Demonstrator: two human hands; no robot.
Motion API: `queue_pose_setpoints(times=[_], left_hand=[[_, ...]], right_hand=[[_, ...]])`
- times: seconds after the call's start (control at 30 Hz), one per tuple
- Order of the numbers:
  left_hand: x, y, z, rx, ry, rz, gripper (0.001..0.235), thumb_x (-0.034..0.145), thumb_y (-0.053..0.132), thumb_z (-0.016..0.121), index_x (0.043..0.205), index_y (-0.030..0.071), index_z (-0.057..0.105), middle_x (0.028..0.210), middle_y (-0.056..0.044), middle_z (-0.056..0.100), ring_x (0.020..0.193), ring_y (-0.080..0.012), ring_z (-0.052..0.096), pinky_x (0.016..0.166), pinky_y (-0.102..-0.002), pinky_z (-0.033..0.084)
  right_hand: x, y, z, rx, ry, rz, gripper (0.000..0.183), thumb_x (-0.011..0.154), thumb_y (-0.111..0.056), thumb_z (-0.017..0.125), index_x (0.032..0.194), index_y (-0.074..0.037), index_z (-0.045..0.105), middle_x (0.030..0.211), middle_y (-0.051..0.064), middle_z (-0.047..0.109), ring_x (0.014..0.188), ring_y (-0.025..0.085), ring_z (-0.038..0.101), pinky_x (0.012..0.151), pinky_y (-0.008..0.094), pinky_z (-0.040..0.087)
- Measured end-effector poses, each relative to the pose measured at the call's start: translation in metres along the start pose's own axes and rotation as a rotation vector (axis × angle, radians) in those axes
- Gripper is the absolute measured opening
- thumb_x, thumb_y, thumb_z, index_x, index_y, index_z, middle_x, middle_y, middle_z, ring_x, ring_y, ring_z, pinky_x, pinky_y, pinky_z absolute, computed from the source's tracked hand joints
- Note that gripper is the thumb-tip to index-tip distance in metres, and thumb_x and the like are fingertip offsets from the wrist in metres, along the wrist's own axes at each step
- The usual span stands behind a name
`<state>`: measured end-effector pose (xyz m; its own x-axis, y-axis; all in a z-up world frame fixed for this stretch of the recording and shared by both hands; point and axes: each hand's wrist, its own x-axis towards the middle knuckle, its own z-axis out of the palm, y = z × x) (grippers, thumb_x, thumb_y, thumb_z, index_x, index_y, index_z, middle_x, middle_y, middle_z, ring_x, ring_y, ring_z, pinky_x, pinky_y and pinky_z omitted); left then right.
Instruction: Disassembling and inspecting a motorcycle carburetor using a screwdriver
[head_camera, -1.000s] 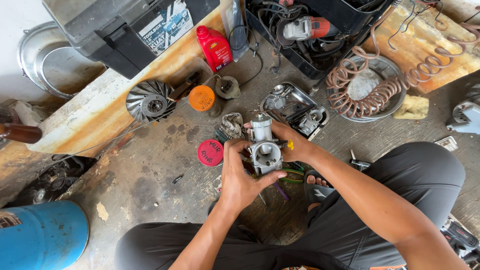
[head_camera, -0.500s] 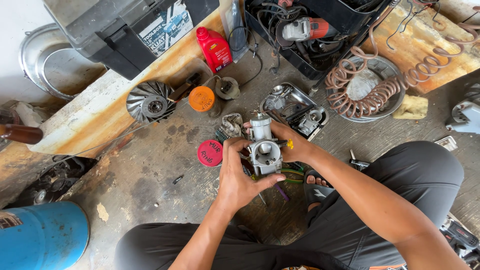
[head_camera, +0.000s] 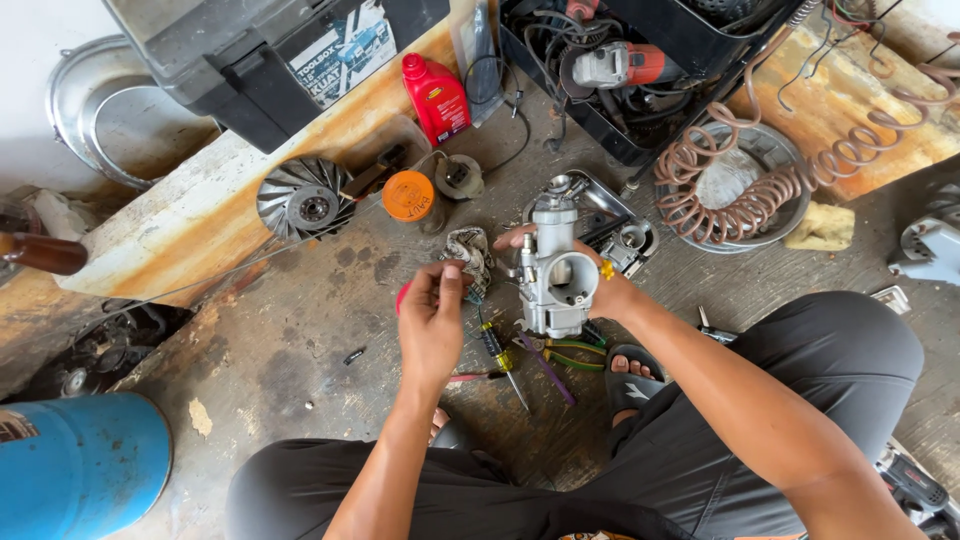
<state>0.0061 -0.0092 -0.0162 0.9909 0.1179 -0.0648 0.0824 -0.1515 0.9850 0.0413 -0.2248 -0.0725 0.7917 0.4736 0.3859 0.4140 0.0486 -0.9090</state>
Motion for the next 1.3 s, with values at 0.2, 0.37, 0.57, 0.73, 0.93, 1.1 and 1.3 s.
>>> queue_pose_setpoints(times=[0.2, 0.37, 0.57, 0.73, 0.93, 1.1, 1.3], left_hand=[[-0.003, -0.005, 0.006, 0.139, -0.182, 0.157, 0.033, 0.095, 0.005, 0.056, 0.126, 0.002, 0.066, 0.116, -0.022, 0.071, 0.107, -0.0393, 0.07, 0.082, -0.046, 0.06], [0.001, -0.011, 0.012, 0.227, -0.204, 0.243, 0.038, 0.09, 0.007, 0.062, 0.128, 0.002, 0.064, 0.116, -0.02, 0.068, 0.108, -0.0401, 0.069, 0.085, -0.045, 0.06], [-0.002, -0.023, 0.017, 0.335, -0.201, 0.31, 0.043, 0.083, 0.011, 0.073, 0.125, 0.009, 0.064, 0.115, -0.012, 0.066, 0.102, -0.0348, 0.07, 0.085, -0.046, 0.059], [-0.002, -0.021, 0.017, 0.361, -0.168, 0.343, 0.038, 0.082, 0.013, 0.075, 0.119, 0.013, 0.066, 0.115, -0.007, 0.066, 0.1, -0.0328, 0.07, 0.086, -0.047, 0.057], [0.002, -0.024, 0.013, 0.357, -0.151, 0.381, 0.034, 0.082, 0.012, 0.075, 0.115, 0.014, 0.068, 0.111, -0.006, 0.069, 0.101, -0.0336, 0.07, 0.087, -0.047, 0.057], [0.001, 0.017, -0.007, 0.198, -0.1, 0.554, 0.034, 0.092, 0.005, 0.059, 0.123, 0.011, 0.067, 0.114, -0.01, 0.07, 0.107, -0.0328, 0.07, 0.093, -0.044, 0.055], [-0.002, 0.08, -0.017, 0.518, -0.257, 0.854, 0.062, 0.074, 0.03, 0.089, 0.129, 0.011, 0.067, 0.122, -0.011, 0.066, 0.107, -0.0338, 0.064, 0.089, -0.045, 0.056]], right_hand=[[0.001, -0.005, -0.003, 0.013, -0.015, 0.027, 0.073, 0.075, -0.001, 0.083, 0.142, 0.002, 0.052, 0.123, 0.026, 0.062, 0.114, 0.039, 0.06, 0.101, 0.054, 0.045], [0.003, -0.009, -0.002, 0.024, -0.022, 0.046, 0.075, 0.075, 0.0, 0.083, 0.142, 0.003, 0.051, 0.125, 0.027, 0.06, 0.115, 0.04, 0.059, 0.102, 0.055, 0.045], [0.0, -0.014, -0.007, 0.036, -0.021, 0.075, 0.078, 0.073, 0.001, 0.082, 0.144, 0.003, 0.049, 0.127, 0.028, 0.058, 0.116, 0.041, 0.058, 0.104, 0.056, 0.044], [0.004, -0.017, -0.008, 0.046, -0.029, 0.096, 0.08, 0.072, 0.002, 0.082, 0.144, 0.003, 0.048, 0.129, 0.029, 0.057, 0.117, 0.042, 0.057, 0.105, 0.057, 0.044], [0.004, -0.019, -0.008, 0.061, -0.036, 0.127, 0.083, 0.071, 0.004, 0.082, 0.146, 0.004, 0.046, 0.131, 0.031, 0.055, 0.119, 0.043, 0.056, 0.106, 0.059, 0.043], [0.0, -0.022, -0.015, 0.074, -0.039, 0.159, 0.086, 0.07, 0.005, 0.082, 0.147, 0.004, 0.044, 0.133, 0.033, 0.053, 0.12, 0.045, 0.054, 0.107, 0.06, 0.042], [-0.011, 0.008, -0.019, -0.311, 0.014, 0.065, 0.069, 0.07, -0.017, 0.092, 0.128, 0.002, 0.059, 0.105, 0.025, 0.062, 0.098, 0.049, 0.063, 0.084, 0.055, 0.052]])
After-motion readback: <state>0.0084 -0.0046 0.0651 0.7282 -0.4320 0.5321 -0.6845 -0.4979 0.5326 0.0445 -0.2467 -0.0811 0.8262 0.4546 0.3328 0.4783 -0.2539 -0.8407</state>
